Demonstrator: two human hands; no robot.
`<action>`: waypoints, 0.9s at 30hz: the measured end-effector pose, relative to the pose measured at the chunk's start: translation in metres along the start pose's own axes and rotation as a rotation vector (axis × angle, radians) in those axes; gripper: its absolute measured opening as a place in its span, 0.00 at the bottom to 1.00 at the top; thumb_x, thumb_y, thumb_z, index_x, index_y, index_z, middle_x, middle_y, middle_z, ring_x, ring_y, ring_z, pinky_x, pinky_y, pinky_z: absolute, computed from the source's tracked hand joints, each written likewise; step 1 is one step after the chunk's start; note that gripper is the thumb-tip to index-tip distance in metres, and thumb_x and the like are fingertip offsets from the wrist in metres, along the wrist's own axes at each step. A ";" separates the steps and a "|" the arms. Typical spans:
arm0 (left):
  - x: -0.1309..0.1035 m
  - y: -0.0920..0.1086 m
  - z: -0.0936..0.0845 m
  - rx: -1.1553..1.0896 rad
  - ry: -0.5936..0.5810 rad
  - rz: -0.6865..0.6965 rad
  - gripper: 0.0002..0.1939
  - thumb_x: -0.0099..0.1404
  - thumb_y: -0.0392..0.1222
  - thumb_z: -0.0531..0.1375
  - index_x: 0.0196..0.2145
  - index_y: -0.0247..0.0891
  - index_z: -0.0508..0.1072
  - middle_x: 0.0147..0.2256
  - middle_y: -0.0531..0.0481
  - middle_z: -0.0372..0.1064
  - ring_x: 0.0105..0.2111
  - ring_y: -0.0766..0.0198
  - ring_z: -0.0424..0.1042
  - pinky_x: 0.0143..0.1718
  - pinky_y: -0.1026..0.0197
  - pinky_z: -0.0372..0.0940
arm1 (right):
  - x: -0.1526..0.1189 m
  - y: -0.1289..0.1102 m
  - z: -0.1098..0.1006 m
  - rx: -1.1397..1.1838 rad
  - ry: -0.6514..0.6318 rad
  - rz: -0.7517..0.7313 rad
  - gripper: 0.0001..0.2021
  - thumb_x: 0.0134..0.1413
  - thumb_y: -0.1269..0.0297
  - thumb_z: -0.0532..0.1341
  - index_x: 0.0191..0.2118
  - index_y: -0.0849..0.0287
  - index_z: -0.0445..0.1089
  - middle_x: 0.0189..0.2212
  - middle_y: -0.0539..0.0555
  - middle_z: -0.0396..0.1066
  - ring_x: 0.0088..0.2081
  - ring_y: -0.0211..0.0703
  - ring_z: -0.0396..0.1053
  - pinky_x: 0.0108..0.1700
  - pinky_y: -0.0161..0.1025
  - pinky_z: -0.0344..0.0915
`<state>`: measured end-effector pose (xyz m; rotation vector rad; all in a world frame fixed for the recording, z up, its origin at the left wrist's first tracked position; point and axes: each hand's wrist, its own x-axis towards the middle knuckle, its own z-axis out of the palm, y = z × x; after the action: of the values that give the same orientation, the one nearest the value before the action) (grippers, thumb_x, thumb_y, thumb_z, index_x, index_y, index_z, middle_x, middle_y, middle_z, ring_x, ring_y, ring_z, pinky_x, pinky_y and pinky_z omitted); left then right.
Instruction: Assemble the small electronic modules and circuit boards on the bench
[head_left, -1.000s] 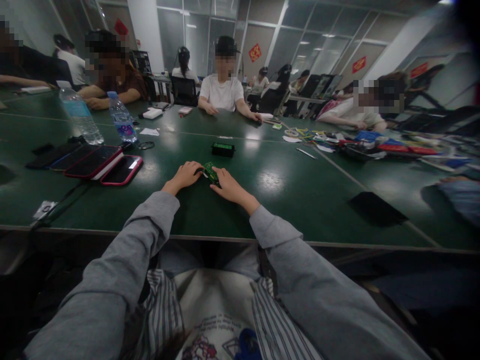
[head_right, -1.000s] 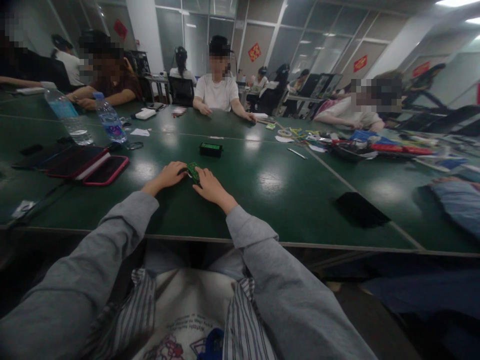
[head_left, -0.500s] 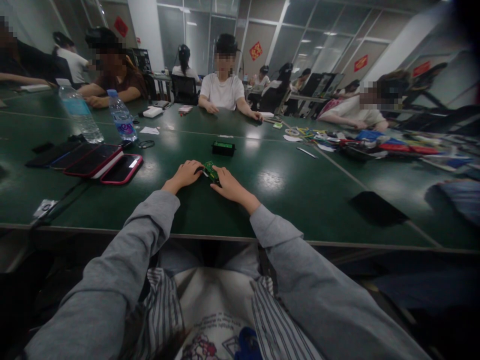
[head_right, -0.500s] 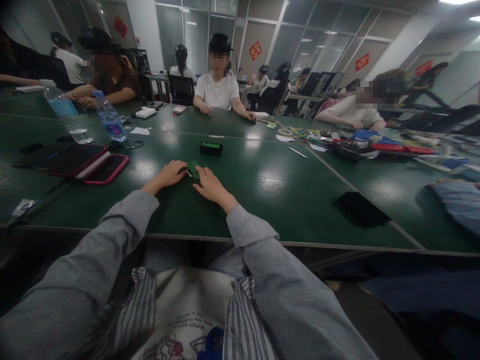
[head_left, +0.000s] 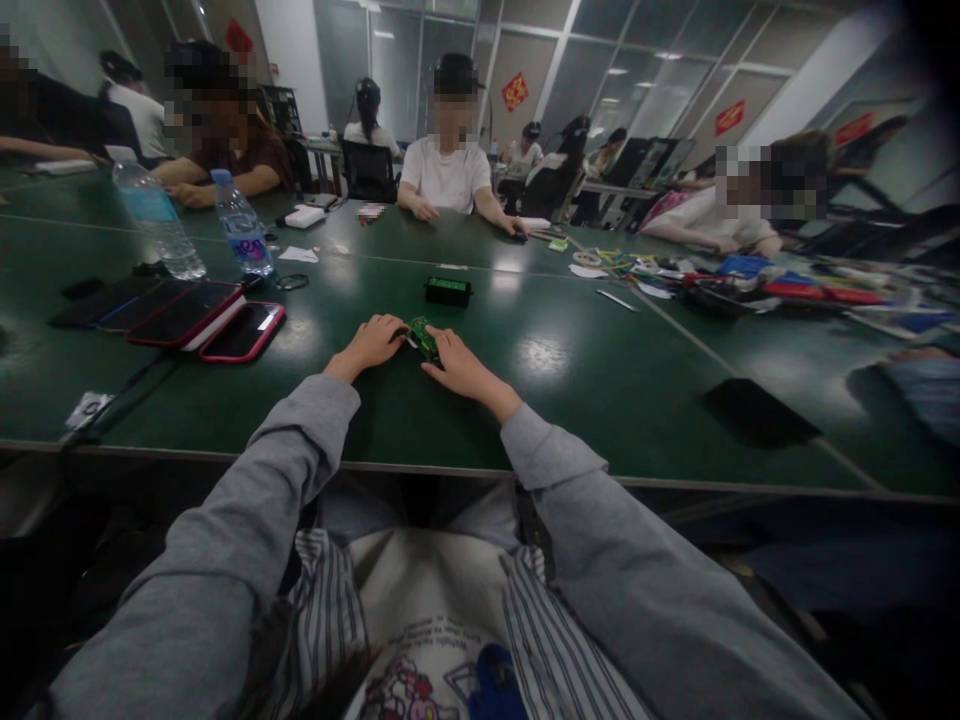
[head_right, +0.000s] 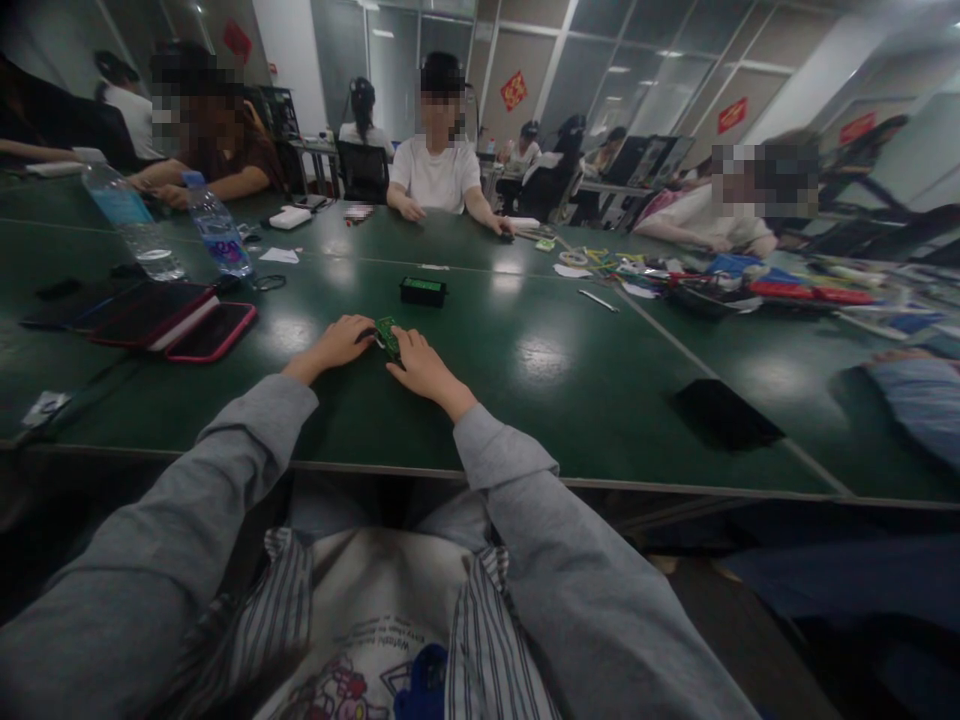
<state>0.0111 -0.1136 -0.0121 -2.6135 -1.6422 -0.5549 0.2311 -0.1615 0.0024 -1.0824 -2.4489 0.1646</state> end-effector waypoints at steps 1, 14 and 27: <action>0.000 0.000 0.000 0.002 -0.003 0.001 0.16 0.69 0.45 0.50 0.52 0.42 0.67 0.55 0.45 0.64 0.54 0.53 0.61 0.53 0.48 0.60 | 0.000 0.000 0.000 -0.002 -0.004 0.001 0.33 0.57 0.63 0.58 0.65 0.62 0.46 0.56 0.65 0.56 0.59 0.57 0.57 0.58 0.58 0.61; -0.003 0.006 -0.005 0.005 -0.049 -0.019 0.18 0.69 0.45 0.49 0.54 0.42 0.65 0.57 0.44 0.62 0.56 0.51 0.59 0.55 0.46 0.58 | -0.017 -0.012 -0.005 -0.032 -0.027 0.002 0.34 0.57 0.60 0.59 0.66 0.58 0.46 0.54 0.63 0.57 0.55 0.58 0.60 0.54 0.60 0.64; -0.004 0.005 -0.006 -0.016 -0.014 -0.016 0.18 0.69 0.48 0.49 0.53 0.44 0.67 0.56 0.46 0.63 0.55 0.53 0.60 0.54 0.47 0.58 | -0.005 -0.007 0.004 -0.005 0.211 0.128 0.26 0.56 0.67 0.56 0.61 0.63 0.56 0.50 0.63 0.62 0.52 0.54 0.61 0.54 0.54 0.64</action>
<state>0.0124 -0.1207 -0.0073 -2.6234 -1.6710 -0.5540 0.2274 -0.1697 -0.0011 -1.1951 -2.1965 0.0798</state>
